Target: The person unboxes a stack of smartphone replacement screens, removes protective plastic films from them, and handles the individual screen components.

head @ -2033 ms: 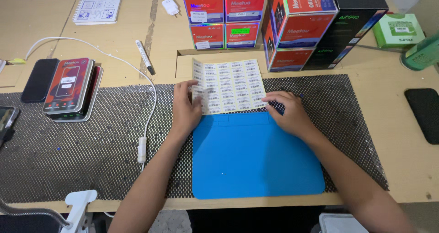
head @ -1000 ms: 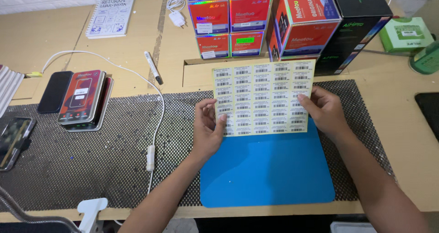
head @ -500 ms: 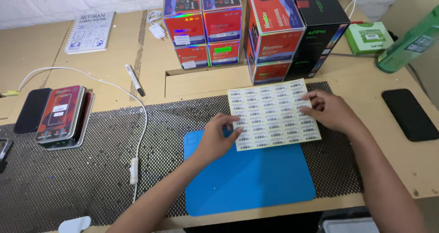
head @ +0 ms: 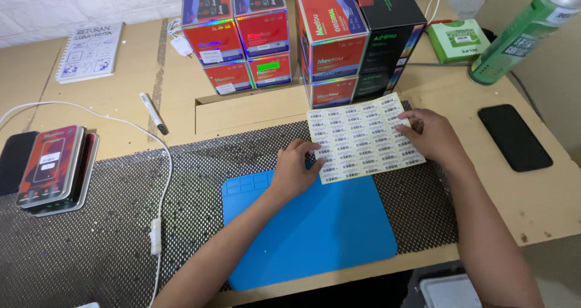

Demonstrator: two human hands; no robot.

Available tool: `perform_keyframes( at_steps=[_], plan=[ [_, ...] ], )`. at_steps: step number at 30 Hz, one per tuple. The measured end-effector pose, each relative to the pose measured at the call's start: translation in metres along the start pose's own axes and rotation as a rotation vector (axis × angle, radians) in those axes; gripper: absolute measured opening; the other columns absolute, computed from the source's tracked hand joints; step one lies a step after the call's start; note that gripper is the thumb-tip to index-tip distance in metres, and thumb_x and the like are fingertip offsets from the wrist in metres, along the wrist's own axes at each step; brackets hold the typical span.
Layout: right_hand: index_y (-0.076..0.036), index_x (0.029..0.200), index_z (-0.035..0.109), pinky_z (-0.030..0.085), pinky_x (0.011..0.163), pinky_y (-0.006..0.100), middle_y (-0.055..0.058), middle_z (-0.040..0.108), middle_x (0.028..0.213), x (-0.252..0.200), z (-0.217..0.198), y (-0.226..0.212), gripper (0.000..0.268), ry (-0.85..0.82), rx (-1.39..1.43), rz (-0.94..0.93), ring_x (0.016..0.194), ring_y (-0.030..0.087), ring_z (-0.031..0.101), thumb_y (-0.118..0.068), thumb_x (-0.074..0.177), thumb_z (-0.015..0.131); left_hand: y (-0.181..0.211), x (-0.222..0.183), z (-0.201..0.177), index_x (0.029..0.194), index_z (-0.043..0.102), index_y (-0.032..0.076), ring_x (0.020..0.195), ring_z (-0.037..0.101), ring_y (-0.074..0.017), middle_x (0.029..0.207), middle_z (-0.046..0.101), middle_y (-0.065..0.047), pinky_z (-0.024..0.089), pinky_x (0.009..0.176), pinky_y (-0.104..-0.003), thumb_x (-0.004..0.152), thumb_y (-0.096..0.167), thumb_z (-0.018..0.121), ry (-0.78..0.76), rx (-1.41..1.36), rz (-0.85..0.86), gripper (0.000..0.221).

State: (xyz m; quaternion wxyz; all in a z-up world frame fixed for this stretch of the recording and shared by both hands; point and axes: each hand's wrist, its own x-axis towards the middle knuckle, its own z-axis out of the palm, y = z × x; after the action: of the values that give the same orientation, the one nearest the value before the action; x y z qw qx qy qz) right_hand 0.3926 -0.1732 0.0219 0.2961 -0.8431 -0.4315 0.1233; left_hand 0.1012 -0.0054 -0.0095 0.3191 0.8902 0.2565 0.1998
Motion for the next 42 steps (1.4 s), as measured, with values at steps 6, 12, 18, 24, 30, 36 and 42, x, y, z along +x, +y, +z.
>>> perform_keyframes(
  at_steps=[6, 12, 18, 24, 30, 36, 42],
  plan=[
    [-0.009, 0.126, 0.075, 0.058, 0.082, 0.045, 0.018, 0.070, 0.110, 0.003, 0.004, 0.001, 0.031, 0.014, -0.074, 0.006, 0.095, 0.033, 0.071, -0.022, 0.098, 0.073, 0.003, 0.001, 0.000, 0.118, 0.069, 0.009, 0.104, 0.065, -0.0307, 0.109, 0.063, -0.007, 0.041, 0.086, -0.039, 0.092, 0.025, 0.070, -0.032, 0.027, -0.026, 0.031],
    [-0.006, 0.132, 0.071, 0.058, 0.085, 0.050, 0.020, 0.063, 0.114, -0.001, 0.007, -0.002, 0.035, 0.087, -0.064, -0.019, 0.100, 0.036, 0.069, -0.022, 0.101, 0.070, 0.007, -0.003, -0.004, 0.115, 0.071, 0.007, 0.102, 0.064, -0.0318, 0.110, 0.062, -0.009, 0.041, 0.084, -0.039, 0.095, 0.025, 0.068, -0.043, 0.067, 0.012, 0.027],
    [-0.012, 0.118, 0.077, 0.055, 0.078, 0.040, 0.012, 0.067, 0.104, -0.005, 0.028, -0.004, 0.025, 0.240, 0.077, -0.248, 0.092, 0.027, 0.069, -0.018, 0.094, 0.079, 0.012, -0.024, -0.025, 0.111, 0.072, 0.010, 0.100, 0.065, -0.0308, 0.104, 0.063, -0.009, 0.040, 0.082, -0.040, 0.096, 0.027, 0.066, -0.038, 0.125, 0.079, 0.023],
    [-0.012, 0.103, 0.077, 0.059, 0.074, 0.041, 0.007, 0.074, 0.092, -0.038, 0.054, -0.078, 0.015, -0.062, 0.041, -0.556, 0.086, 0.026, 0.073, -0.022, 0.095, 0.068, 0.000, -0.050, -0.038, 0.095, 0.072, 0.012, 0.093, 0.067, -0.0311, 0.090, 0.066, -0.005, 0.041, 0.080, -0.041, 0.093, 0.021, 0.064, -0.051, 0.140, 0.176, 0.012],
    [-0.015, 0.089, 0.069, 0.058, 0.074, 0.038, 0.005, 0.069, 0.080, -0.059, 0.081, -0.136, 0.015, -0.340, -0.127, -0.795, 0.082, 0.025, 0.070, -0.028, 0.096, 0.068, -0.018, -0.058, -0.027, 0.083, 0.065, 0.016, 0.089, 0.067, -0.0297, 0.084, 0.065, -0.001, 0.041, 0.077, -0.042, 0.087, 0.026, 0.066, 0.020, 0.155, 0.229, 0.010],
    [-0.016, 0.095, 0.071, 0.050, 0.075, 0.041, 0.004, 0.067, 0.094, -0.057, 0.109, -0.117, 0.014, -0.315, -0.123, -0.937, 0.086, 0.024, 0.063, -0.029, 0.095, 0.067, -0.020, -0.039, -0.036, 0.107, 0.065, 0.009, 0.092, 0.060, -0.0317, 0.101, 0.061, -0.009, 0.042, 0.078, -0.046, 0.097, 0.030, 0.061, 0.106, 0.184, 0.200, 0.023],
    [-0.020, 0.104, 0.072, 0.050, 0.083, 0.039, 0.002, 0.070, 0.102, -0.058, 0.102, -0.108, 0.022, -0.414, -0.072, -0.865, 0.094, 0.022, 0.065, -0.039, 0.100, 0.061, -0.027, 0.044, -0.082, 0.126, 0.055, 0.007, 0.116, 0.053, -0.0402, 0.132, 0.053, -0.019, 0.046, 0.087, -0.052, 0.083, 0.026, 0.073, 0.498, 0.361, 0.212, 0.051]
  ],
)
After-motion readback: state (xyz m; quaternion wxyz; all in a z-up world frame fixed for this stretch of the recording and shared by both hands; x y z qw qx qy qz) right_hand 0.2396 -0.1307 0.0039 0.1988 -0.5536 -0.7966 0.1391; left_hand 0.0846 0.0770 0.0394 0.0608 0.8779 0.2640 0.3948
